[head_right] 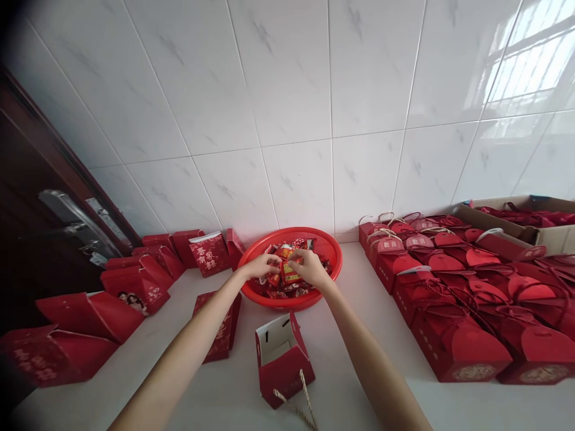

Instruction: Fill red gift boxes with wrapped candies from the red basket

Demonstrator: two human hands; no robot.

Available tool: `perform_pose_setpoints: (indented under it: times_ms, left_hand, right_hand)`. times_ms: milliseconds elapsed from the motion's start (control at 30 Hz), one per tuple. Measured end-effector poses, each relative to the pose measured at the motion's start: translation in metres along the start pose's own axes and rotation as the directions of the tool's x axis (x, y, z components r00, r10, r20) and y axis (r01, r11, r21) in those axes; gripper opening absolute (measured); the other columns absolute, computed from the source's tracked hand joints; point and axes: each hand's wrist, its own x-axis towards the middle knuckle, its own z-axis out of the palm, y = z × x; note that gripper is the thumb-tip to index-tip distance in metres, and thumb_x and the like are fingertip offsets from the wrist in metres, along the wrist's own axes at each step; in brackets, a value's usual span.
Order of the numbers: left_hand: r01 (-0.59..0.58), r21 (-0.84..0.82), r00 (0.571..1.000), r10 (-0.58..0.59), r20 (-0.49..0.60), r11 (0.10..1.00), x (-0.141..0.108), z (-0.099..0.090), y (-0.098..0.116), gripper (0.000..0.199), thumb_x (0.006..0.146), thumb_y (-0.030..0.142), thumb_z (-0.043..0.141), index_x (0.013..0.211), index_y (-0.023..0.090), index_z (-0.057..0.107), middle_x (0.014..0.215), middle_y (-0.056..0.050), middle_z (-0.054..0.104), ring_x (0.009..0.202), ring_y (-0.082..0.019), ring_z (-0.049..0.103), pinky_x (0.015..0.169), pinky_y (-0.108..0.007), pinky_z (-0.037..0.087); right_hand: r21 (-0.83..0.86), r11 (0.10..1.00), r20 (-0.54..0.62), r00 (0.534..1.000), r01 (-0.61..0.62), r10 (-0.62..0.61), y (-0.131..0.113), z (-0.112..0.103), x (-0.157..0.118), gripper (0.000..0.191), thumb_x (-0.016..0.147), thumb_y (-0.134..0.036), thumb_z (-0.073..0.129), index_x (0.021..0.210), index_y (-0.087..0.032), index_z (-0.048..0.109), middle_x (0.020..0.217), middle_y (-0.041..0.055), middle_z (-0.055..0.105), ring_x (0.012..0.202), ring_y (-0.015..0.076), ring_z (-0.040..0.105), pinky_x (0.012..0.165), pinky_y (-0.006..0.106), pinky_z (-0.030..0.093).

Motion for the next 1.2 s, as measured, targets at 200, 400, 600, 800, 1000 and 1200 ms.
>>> perform_pose_setpoints:
  times_ms: [200, 400, 600, 800, 1000, 1200]
  left_hand:
    - [-0.184, -0.324, 0.982, 0.160, -0.098, 0.928, -0.010, -0.001, 0.010, 0.034, 0.073, 0.042, 0.070, 0.093, 0.015, 0.068, 0.101, -0.006, 0.067, 0.094, -0.020, 0.060, 0.087, -0.031, 0.046]
    - [-0.258, -0.492, 0.965, 0.197, -0.172, 0.832, -0.011, -0.002, 0.008, 0.035, 0.069, 0.040, 0.076, 0.091, 0.014, 0.067, 0.101, -0.007, 0.068, 0.099, -0.021, 0.060, 0.092, -0.032, 0.045]
    - [-0.271, -0.590, 0.962, 0.203, -0.181, 0.760, -0.013, -0.002, 0.008, 0.061, 0.068, 0.033, 0.078, 0.126, 0.019, 0.064, 0.121, -0.009, 0.068, 0.107, -0.023, 0.062, 0.093, -0.034, 0.047]
    - [-0.188, -0.691, 0.980, 0.185, -0.081, 0.698, -0.019, -0.004, 0.012, 0.088, 0.066, 0.025, 0.081, 0.147, 0.023, 0.048, 0.108, -0.006, 0.072, 0.090, -0.019, 0.065, 0.082, -0.031, 0.051]
    - [-0.169, -0.740, 0.985, 0.143, -0.099, 0.651, -0.019, -0.004, 0.014, 0.071, 0.067, 0.025, 0.080, 0.135, 0.020, 0.059, 0.111, -0.007, 0.072, 0.096, -0.020, 0.065, 0.085, -0.030, 0.050]
    - [-0.141, -0.798, 0.990, 0.107, -0.097, 0.586, -0.018, -0.003, 0.013, 0.067, 0.067, 0.023, 0.079, 0.131, 0.020, 0.061, 0.094, -0.002, 0.073, 0.075, -0.014, 0.064, 0.070, -0.026, 0.050]
  right_hand:
    - [0.094, 0.992, -0.102, 0.991, -0.082, 0.091, 0.008, -0.001, 0.003, 0.017, 0.078, -0.026, 0.059, 0.091, -0.017, 0.065, 0.093, 0.0088, 0.072, 0.083, 0.0211, 0.068, 0.073, 0.032, 0.053]
    - [0.150, 0.978, -0.076, 0.985, -0.143, 0.156, 0.010, 0.000, 0.003, 0.027, 0.079, -0.028, 0.064, 0.103, -0.015, 0.065, 0.098, 0.0118, 0.072, 0.085, 0.0218, 0.070, 0.074, 0.033, 0.056]
    - [0.132, 0.983, -0.029, 0.991, -0.125, 0.130, 0.003, -0.001, 0.000, 0.034, 0.081, -0.042, 0.069, 0.102, -0.015, 0.068, 0.098, 0.0107, 0.073, 0.091, 0.0233, 0.069, 0.076, 0.032, 0.054]
    - [0.108, 0.992, 0.011, 0.998, -0.064, 0.063, 0.001, -0.002, -0.002, 0.027, 0.080, -0.043, 0.067, 0.084, -0.017, 0.070, 0.080, 0.0046, 0.070, 0.077, 0.0207, 0.063, 0.070, 0.031, 0.048]
    - [0.146, 0.989, -0.042, 0.999, -0.024, 0.030, 0.003, -0.003, 0.000, 0.035, 0.077, -0.051, 0.067, 0.070, -0.018, 0.061, 0.062, -0.0002, 0.057, 0.059, 0.0142, 0.049, 0.058, 0.028, 0.037]
    - [0.228, 0.974, -0.130, 0.991, 0.009, 0.022, 0.006, -0.001, 0.002, 0.041, 0.071, -0.056, 0.070, 0.065, -0.020, 0.053, 0.061, -0.0006, 0.055, 0.059, 0.0139, 0.048, 0.057, 0.027, 0.037]
